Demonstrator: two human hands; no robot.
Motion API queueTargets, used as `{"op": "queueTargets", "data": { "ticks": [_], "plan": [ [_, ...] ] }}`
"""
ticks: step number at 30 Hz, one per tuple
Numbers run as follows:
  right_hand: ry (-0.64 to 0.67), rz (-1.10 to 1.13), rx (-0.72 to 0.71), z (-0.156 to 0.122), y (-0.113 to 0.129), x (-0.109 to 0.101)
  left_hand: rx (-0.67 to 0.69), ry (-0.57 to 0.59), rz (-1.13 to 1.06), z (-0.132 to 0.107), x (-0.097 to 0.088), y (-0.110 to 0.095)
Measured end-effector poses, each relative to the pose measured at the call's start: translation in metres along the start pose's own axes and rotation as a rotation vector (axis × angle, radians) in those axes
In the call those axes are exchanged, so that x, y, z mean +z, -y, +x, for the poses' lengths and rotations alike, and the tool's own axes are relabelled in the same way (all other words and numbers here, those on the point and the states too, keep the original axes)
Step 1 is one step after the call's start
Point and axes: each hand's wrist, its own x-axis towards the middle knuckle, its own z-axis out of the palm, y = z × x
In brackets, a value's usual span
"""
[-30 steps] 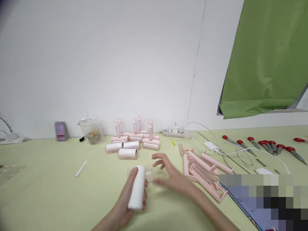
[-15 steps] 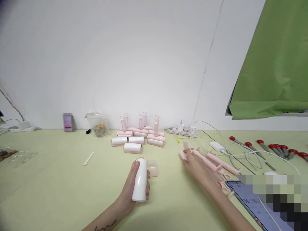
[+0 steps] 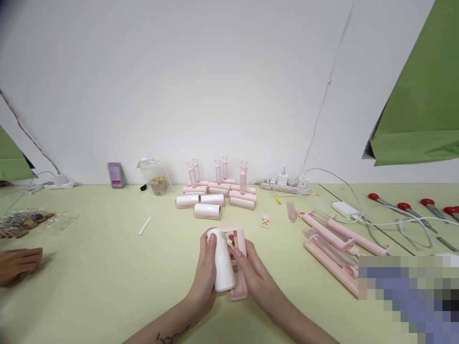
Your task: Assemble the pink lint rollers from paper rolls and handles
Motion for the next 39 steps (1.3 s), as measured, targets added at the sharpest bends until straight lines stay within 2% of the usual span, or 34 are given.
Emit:
{"op": "queueTargets", "data": {
  "ticks": [4, 9, 13, 16, 18, 22, 26, 29, 32, 35, 39],
  "plan": [
    [-0.038, -0.03, 0.007, -0.006, -0.006, 0.006, 0.033, -0.021, 0.071, -0.004, 0.001, 0.002],
    [-0.089, -0.047, -0.015, -0.006, -0.006, 0.004, 0.043, 0.019, 0.112, -0.004, 0.001, 0.005],
    [-0.115, -0.067, 0.008, -0.009, -0.011, 0.007, 0.108, 0.051, 0.137, -0.008, 0.001, 0.01],
    [-0.136, -0.138, -0.009, -0.009, -0.013, 0.005, 0.091, 0.107, 0.135, -0.007, 0.001, 0.011],
    [-0.142, -0.21, -0.068, -0.006, -0.009, -0.002, 0.036, 0.207, 0.131, -0.003, -0.001, 0.008],
    [-0.065, -0.477, -0.237, 0.002, 0.012, -0.026, -0.028, 0.437, 0.278, 0.007, -0.011, -0.012],
    [0.124, -0.81, -0.332, 0.002, 0.033, -0.044, -0.075, 0.549, 0.749, 0.013, -0.023, -0.032],
    [0.142, -1.062, -0.361, -0.003, 0.032, -0.044, -0.05, 0.638, 1.046, 0.014, -0.028, -0.038],
    [0.154, -1.3, -0.442, -0.007, 0.021, -0.036, -0.004, 0.707, 1.207, 0.013, -0.031, -0.038],
    [0.237, -1.376, -0.482, -0.007, 0.014, -0.029, 0.046, 0.737, 1.264, 0.013, -0.032, -0.038],
    [0.324, -1.302, -0.503, -0.005, 0.016, -0.031, 0.088, 0.753, 1.249, 0.013, -0.032, -0.042]
  ]
}}
